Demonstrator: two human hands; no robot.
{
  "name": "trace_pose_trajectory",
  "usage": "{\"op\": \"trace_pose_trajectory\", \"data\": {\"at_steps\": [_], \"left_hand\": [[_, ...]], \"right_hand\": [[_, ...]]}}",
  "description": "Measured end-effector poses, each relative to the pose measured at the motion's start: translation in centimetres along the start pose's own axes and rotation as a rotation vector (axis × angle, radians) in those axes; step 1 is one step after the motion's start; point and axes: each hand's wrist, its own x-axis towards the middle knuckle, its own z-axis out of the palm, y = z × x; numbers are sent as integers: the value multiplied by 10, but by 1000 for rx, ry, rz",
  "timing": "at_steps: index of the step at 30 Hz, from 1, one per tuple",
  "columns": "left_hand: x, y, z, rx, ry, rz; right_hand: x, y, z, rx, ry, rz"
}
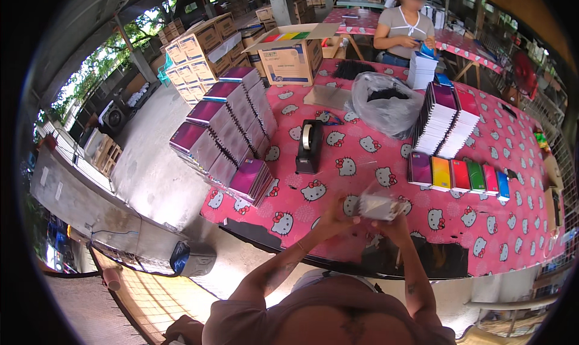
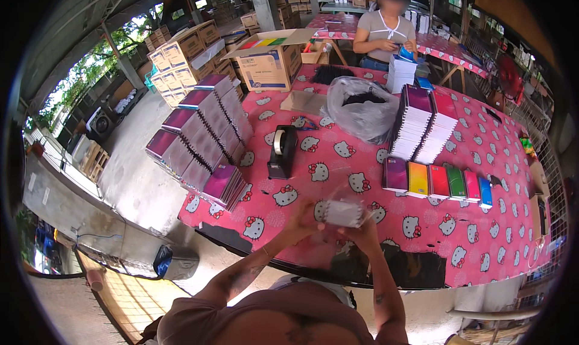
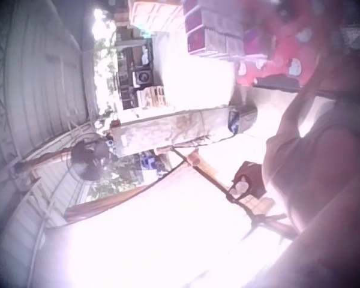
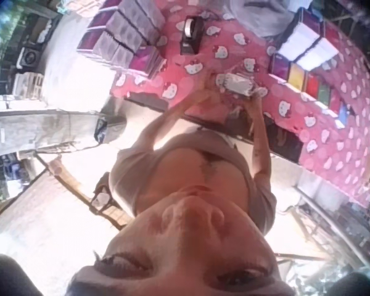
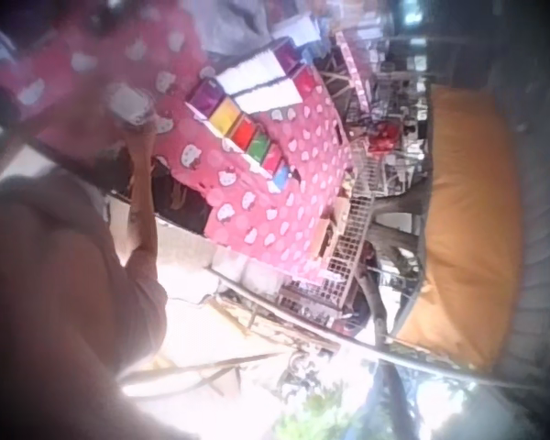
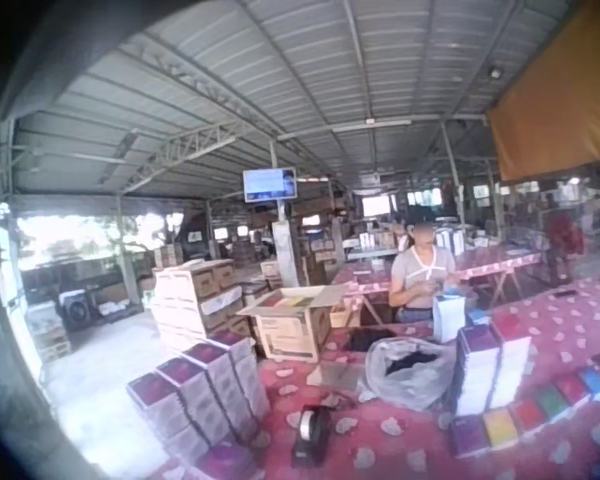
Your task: The person packages small notebooks by placing them into clear plastic bags, peeling the adhesive strips, and sealing them. They then sort and stack the sealed notebooks by color and size on a table covered with a patterned cloth.
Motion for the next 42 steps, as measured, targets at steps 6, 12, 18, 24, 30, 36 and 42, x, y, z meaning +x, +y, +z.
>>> {"op": "trace_pose_trajectory", "data": {"at_steps": [6,12,18,24,30,36,42], "left_hand": [[37,52,19,186,-104,78],[113,-22,-117,1014,497,113],[170,-66,-168,149,284,-611],[127,-91,-164,-157,318,-402],[135,-23,-150,1398,185,-163],[103,55,-70,110,-625,96],[132,43,-48,216,-821,351]], "right_hand": [[13,4,-37,-69,-39,17],[9,-59,0,-710,211,-424],[2,-88,62,-1295,157,-457],[8,-77,67,-1398,122,-333],[9,-82,74,-1416,169,-393],[15,-79,80,-1450,174,-338],[9,-106,75,-1503,50,-349]]}}
